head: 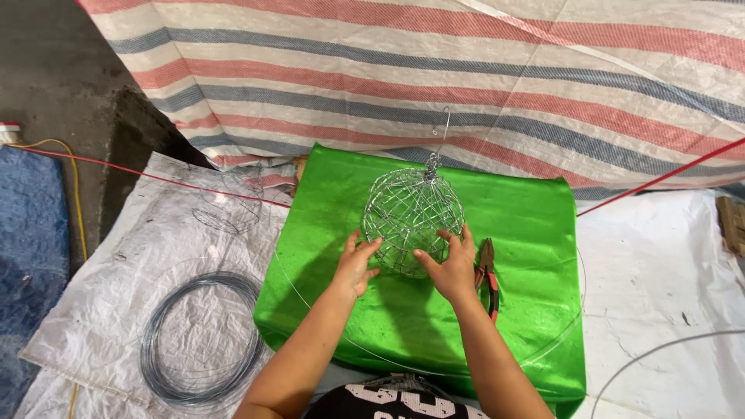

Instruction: Finalizing the construction of a wire mesh cage by trimming and shaping the wire with pliers.

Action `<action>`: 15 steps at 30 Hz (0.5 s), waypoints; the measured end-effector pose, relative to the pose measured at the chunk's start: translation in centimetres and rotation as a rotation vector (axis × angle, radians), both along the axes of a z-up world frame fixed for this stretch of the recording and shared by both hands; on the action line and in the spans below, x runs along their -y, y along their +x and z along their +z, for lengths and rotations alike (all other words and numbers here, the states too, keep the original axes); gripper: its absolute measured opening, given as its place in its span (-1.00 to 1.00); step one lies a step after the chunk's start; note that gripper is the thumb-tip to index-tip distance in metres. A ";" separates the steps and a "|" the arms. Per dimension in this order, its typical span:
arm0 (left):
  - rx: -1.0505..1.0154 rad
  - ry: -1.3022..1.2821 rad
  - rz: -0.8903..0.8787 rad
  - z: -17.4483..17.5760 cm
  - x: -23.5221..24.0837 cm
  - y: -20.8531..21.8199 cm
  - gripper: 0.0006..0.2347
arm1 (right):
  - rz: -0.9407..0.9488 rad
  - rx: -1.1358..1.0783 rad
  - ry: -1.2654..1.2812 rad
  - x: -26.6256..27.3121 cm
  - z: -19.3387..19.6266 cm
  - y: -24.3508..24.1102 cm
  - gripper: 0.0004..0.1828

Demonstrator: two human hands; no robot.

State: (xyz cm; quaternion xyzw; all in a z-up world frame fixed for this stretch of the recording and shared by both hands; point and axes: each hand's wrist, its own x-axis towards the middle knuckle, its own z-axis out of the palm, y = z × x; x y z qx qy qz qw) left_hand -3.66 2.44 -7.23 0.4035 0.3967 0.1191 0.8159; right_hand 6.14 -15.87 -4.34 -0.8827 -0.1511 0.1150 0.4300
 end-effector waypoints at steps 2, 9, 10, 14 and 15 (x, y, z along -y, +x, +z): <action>0.017 -0.027 0.019 -1.0 -0.7 -0.2 -0.16 | -0.037 -0.009 0.094 -0.5 -1.9 1.0 -0.35; 0.160 -0.214 0.086 3.7 -0.7 -1.5 -0.28 | -0.059 -0.288 0.978 2.9 -0.2 2.6 -0.77; 0.165 -0.217 0.084 4.2 -0.5 -1.2 -0.28 | -0.058 -0.283 0.976 3.8 -0.1 3.0 -0.77; 0.365 -0.270 -0.100 8.9 2.5 -0.4 -0.24 | 0.134 -0.694 1.272 5.4 -0.7 3.6 -0.51; 0.391 -0.171 -0.187 10.8 3.7 -0.3 -0.13 | 0.237 -0.811 1.329 5.4 -1.1 3.6 -0.43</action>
